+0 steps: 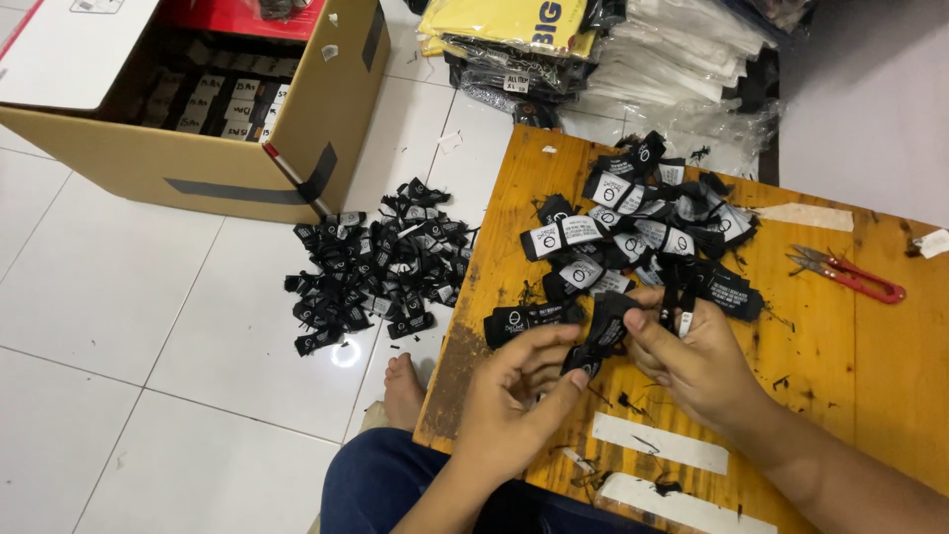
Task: The person sits on the floor and uses scissors to cut black clothing tags from a pile on a wooden table. They handle the tags one by one, cut them, and place the cut pieces into a pile on the floor.
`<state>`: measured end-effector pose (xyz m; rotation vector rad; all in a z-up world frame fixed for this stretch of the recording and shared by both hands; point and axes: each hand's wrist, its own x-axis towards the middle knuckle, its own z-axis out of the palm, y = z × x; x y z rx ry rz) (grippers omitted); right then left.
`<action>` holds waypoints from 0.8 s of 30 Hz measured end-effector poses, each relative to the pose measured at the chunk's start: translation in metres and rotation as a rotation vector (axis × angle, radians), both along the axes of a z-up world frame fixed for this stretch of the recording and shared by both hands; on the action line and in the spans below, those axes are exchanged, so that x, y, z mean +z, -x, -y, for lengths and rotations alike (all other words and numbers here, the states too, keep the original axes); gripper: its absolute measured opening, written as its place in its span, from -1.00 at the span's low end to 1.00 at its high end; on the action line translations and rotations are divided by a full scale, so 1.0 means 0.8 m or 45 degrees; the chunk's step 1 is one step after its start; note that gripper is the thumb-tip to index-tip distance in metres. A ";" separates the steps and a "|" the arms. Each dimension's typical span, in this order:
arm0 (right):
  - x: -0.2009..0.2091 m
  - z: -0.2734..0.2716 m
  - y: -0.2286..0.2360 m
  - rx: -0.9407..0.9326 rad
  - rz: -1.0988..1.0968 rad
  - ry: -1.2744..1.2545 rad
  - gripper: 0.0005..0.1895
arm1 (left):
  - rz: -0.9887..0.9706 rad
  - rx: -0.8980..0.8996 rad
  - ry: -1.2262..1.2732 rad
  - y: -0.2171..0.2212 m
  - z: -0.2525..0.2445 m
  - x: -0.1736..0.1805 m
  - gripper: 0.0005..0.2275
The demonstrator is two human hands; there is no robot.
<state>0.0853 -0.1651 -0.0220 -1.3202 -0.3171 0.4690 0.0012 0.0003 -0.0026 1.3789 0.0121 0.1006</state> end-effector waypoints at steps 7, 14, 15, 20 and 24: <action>-0.002 0.002 0.002 0.023 -0.006 0.240 -0.89 | -0.104 0.161 -0.018 0.001 0.007 0.004 -0.87; -0.003 0.004 0.001 0.100 0.089 0.267 -0.79 | -0.111 0.297 0.085 0.002 0.005 -0.003 -0.93; -0.004 0.005 0.001 0.151 0.098 0.236 -0.70 | -0.122 0.330 0.120 0.002 0.004 -0.004 -0.94; -0.001 0.001 0.006 0.191 0.214 0.408 -0.71 | -0.036 0.303 0.141 0.003 0.005 0.001 -0.95; -0.001 0.001 0.006 0.164 0.259 0.415 -0.69 | 0.127 0.376 -0.004 0.000 0.002 0.002 -0.97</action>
